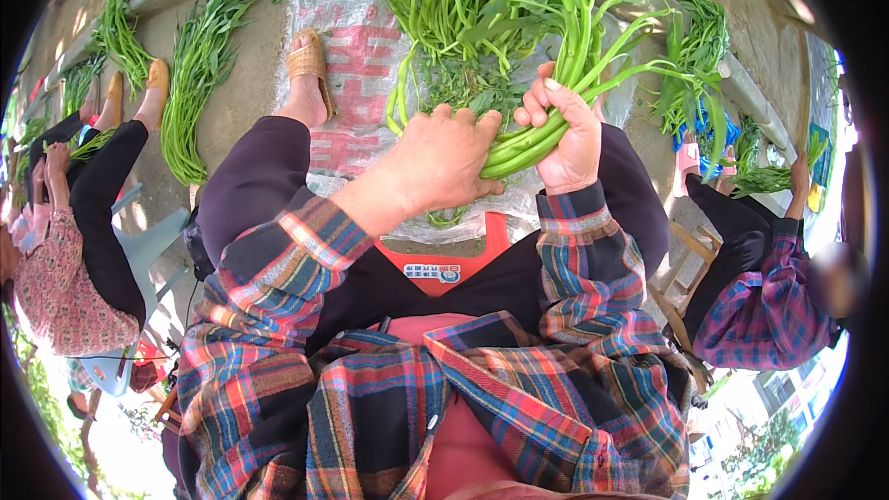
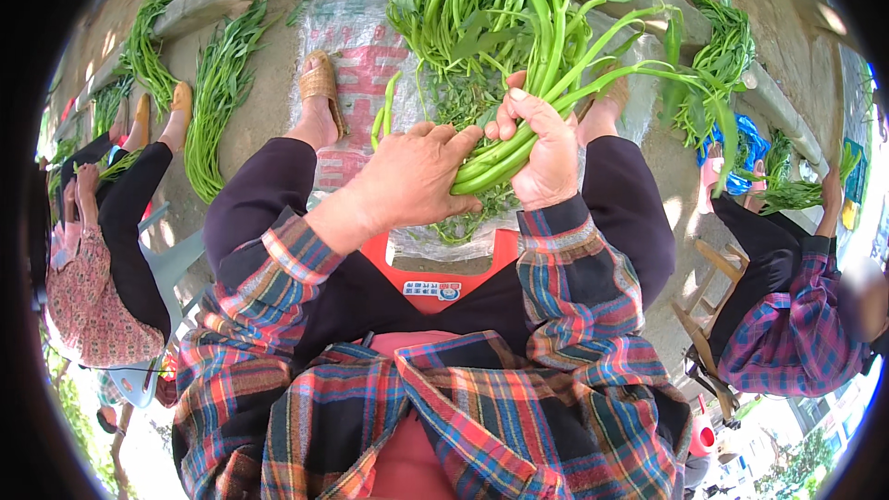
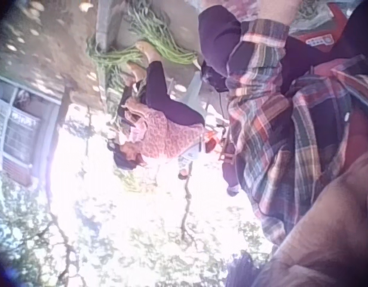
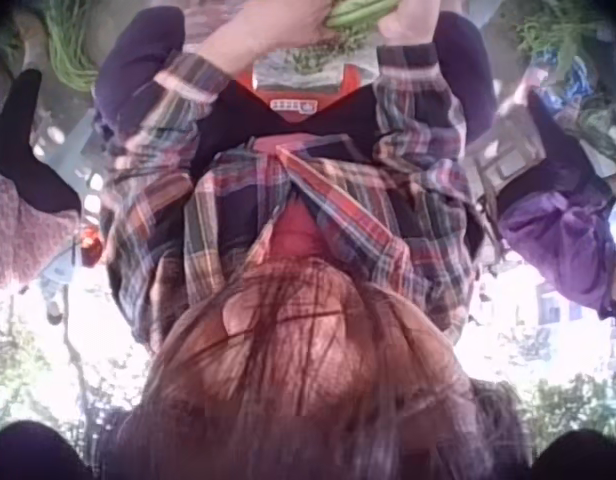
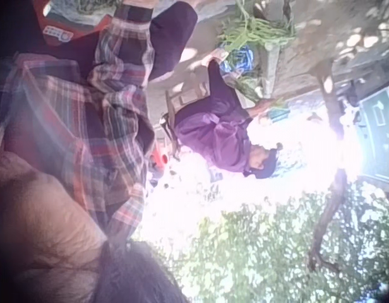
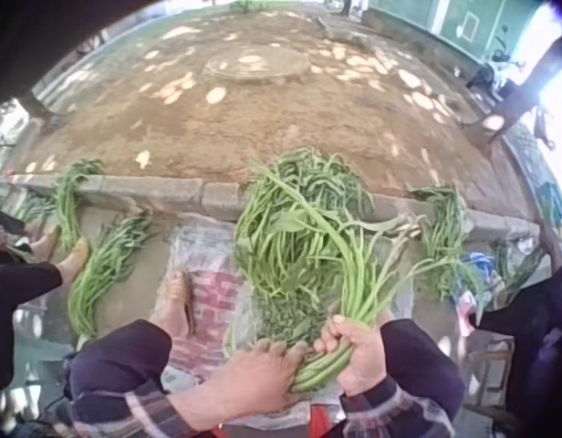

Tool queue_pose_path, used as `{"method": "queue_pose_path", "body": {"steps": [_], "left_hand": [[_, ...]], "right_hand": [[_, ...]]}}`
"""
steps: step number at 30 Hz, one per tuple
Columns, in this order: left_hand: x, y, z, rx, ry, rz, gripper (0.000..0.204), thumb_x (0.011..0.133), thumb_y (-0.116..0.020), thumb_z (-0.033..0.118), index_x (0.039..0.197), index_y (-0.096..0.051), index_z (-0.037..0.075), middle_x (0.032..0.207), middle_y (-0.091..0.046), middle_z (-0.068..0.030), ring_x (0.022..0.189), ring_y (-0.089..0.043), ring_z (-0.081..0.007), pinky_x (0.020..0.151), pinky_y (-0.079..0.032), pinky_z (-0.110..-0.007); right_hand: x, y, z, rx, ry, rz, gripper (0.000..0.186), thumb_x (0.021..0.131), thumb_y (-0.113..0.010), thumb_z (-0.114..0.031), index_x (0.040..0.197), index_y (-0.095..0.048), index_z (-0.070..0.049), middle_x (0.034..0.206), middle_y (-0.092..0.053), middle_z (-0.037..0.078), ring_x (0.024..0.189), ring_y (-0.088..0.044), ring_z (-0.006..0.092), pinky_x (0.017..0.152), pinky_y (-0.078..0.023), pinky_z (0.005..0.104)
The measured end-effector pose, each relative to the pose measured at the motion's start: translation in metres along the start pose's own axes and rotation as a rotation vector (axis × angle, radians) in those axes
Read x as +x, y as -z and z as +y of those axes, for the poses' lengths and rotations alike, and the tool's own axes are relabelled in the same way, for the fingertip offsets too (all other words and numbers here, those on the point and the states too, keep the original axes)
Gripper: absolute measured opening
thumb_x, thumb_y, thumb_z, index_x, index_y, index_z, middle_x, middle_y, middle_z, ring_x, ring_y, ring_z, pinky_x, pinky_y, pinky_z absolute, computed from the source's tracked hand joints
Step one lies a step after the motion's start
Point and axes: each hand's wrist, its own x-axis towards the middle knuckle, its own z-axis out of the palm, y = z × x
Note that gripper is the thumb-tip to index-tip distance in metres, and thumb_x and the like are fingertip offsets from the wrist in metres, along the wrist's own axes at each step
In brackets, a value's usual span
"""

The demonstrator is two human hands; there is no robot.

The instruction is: The person prepares green leafy vegetables by hand, picking through a bundle and placing individual stems on a plastic sheet on the ground while seated on a stool.

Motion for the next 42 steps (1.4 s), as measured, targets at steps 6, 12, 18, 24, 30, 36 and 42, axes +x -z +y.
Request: {"method": "queue_pose_path", "body": {"steps": [6, 12, 18, 24, 30, 36, 42], "left_hand": [[-0.006, -0.005, 0.01, -0.032, 0.091, 0.208, 0.07, 0.066, -0.074, 0.036, 0.122, -0.043, 0.007, 0.107, -0.052, -0.013, 0.092, -0.055, -0.0301, 0.075, -0.049, -0.04], [0.0, -0.03, -0.003, -0.179, -0.118, 0.367, 0.063, 0.063, -0.076, 0.021, 0.117, -0.046, 0.01, 0.114, -0.048, -0.0109, 0.111, -0.045, -0.0326, 0.087, -0.041, -0.042], [0.005, -0.033, -0.002, -0.256, -0.087, 0.291, 0.041, 0.062, -0.07, 0.012, 0.097, -0.05, 0.009, 0.094, -0.057, -0.0062, 0.097, -0.055, -0.0241, 0.08, -0.038, -0.042], [0.009, -0.027, 0.0, -0.086, -0.069, 0.368, 0.033, 0.062, -0.067, 0.011, 0.091, -0.051, 0.009, 0.077, -0.058, -0.004, 0.083, -0.058, -0.0222, 0.074, -0.036, -0.039], [0.013, -0.02, 0.001, -0.122, -0.038, 0.345, 0.031, 0.063, -0.065, 0.009, 0.09, -0.051, 0.007, 0.076, -0.059, -0.007, 0.075, -0.06, -0.0236, 0.065, -0.04, -0.039], [0.03, -0.031, 0.017, 0.049, 0.081, 0.564, 0.021, 0.068, -0.063, 0.014, 0.084, -0.05, 0.008, 0.069, -0.059, -0.0048, 0.062, -0.061, -0.023, 0.054, -0.042, -0.037], [0.038, -0.035, 0.029, 0.141, 0.081, 0.564, 0.012, 0.074, -0.056, 0.014, 0.082, -0.049, 0.009, 0.07, -0.059, -0.0041, 0.063, -0.061, -0.021, 0.055, -0.043, -0.038]], "right_hand": [[0.003, -0.003, -0.003, -0.018, 0.026, -0.1, 0.026, 0.085, -0.05, -0.008, 0.109, -0.047, 0.0, 0.071, -0.041, 0.0, 0.06, -0.041, 0.0106, 0.061, -0.037, 0.0271], [-0.005, -0.008, -0.005, -0.047, 0.062, -0.154, 0.025, 0.084, -0.049, -0.006, 0.108, -0.046, 0.0, 0.068, -0.04, 0.001, 0.057, -0.039, 0.01, 0.057, -0.036, 0.0263], [-0.006, -0.009, -0.005, -0.021, 0.092, -0.196, 0.025, 0.085, -0.051, -0.008, 0.109, -0.047, -0.001, 0.07, -0.04, 0.001, 0.057, -0.039, 0.0098, 0.057, -0.035, 0.0263], [-0.001, -0.002, -0.007, 0.058, 0.114, -0.172, 0.028, 0.086, -0.053, -0.013, 0.109, -0.044, -0.001, 0.076, -0.044, 0.003, 0.063, -0.045, 0.0125, 0.065, -0.04, 0.0317], [0.001, -0.001, -0.005, 0.006, 0.113, -0.162, 0.04, 0.088, -0.05, -0.017, 0.121, -0.039, 0.002, 0.085, -0.047, 0.005, 0.074, -0.048, 0.0165, 0.075, -0.043, 0.0363], [0.008, 0.003, -0.001, 0.077, 0.142, -0.038, 0.034, 0.086, -0.053, -0.009, 0.118, -0.045, 0.001, 0.084, -0.054, 0.006, 0.073, -0.054, 0.0163, 0.075, -0.047, 0.0342], [0.011, 0.012, 0.0, 0.062, 0.18, 0.056, 0.032, 0.085, -0.05, -0.004, 0.116, -0.046, 0.004, 0.074, -0.05, 0.002, 0.063, -0.048, 0.012, 0.069, -0.046, 0.0302]]}}
